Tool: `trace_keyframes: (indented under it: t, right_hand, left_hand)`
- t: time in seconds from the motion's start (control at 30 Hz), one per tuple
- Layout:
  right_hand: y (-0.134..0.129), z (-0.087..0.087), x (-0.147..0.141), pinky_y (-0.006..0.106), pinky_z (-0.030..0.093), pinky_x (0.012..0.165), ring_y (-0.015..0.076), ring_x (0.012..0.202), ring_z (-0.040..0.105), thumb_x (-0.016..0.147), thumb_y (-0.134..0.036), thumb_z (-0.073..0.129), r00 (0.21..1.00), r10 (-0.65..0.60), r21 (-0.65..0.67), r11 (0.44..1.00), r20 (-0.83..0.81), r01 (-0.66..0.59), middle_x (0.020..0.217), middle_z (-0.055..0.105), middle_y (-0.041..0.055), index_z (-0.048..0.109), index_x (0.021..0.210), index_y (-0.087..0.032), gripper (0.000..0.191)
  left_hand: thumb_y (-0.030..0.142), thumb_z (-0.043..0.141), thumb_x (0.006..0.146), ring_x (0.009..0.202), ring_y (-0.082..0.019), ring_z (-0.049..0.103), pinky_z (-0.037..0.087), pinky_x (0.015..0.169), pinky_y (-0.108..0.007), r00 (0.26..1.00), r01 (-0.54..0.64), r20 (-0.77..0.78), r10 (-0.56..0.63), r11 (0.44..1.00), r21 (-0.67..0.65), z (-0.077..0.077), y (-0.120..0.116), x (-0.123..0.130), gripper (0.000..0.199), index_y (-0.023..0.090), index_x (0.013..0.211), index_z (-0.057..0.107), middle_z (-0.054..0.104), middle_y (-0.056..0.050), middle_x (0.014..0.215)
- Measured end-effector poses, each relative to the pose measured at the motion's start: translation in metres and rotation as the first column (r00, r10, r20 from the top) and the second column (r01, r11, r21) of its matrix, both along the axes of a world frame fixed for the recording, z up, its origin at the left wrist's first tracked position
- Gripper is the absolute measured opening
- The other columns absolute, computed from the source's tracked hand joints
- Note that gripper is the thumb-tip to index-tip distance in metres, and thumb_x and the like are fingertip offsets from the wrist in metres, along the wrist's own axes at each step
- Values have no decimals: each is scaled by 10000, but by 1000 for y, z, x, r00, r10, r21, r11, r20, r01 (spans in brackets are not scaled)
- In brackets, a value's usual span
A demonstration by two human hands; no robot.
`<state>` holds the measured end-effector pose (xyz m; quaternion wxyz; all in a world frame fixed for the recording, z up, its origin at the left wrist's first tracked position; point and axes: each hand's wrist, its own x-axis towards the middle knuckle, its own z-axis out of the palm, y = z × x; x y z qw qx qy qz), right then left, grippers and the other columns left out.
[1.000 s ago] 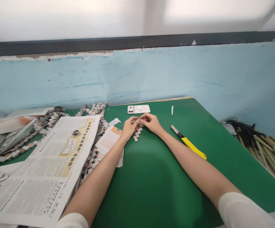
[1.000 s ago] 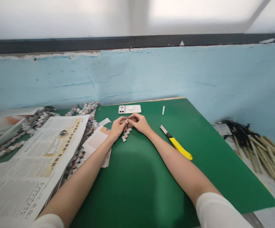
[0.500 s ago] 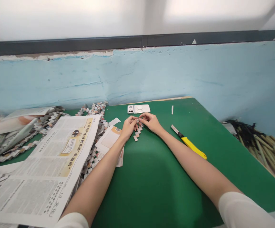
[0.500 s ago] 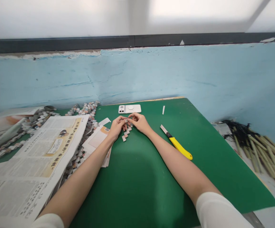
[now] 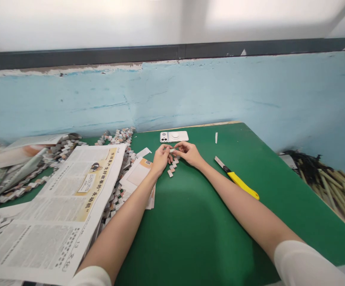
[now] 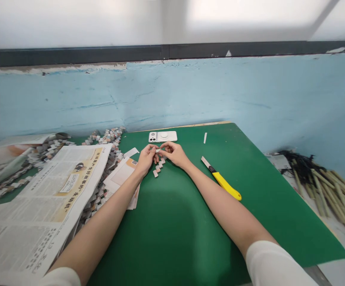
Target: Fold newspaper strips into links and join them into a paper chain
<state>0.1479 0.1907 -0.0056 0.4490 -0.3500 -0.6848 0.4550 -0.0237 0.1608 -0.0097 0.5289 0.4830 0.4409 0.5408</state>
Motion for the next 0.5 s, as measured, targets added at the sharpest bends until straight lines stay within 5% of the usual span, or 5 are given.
trace_keyframes:
  t: [0.5]
  right_hand:
    - [0,1,0,289,335,582,134,597,394,788,-618,767,999,-50,-8,999,12,50,632,464,-35,732,897,-183,450]
  left_hand:
    - [513,681,884,445,-107,554,397,431,-205,1000,-5,9,6,999,-47,4,-1,1,359,191,949,540,648,18,630]
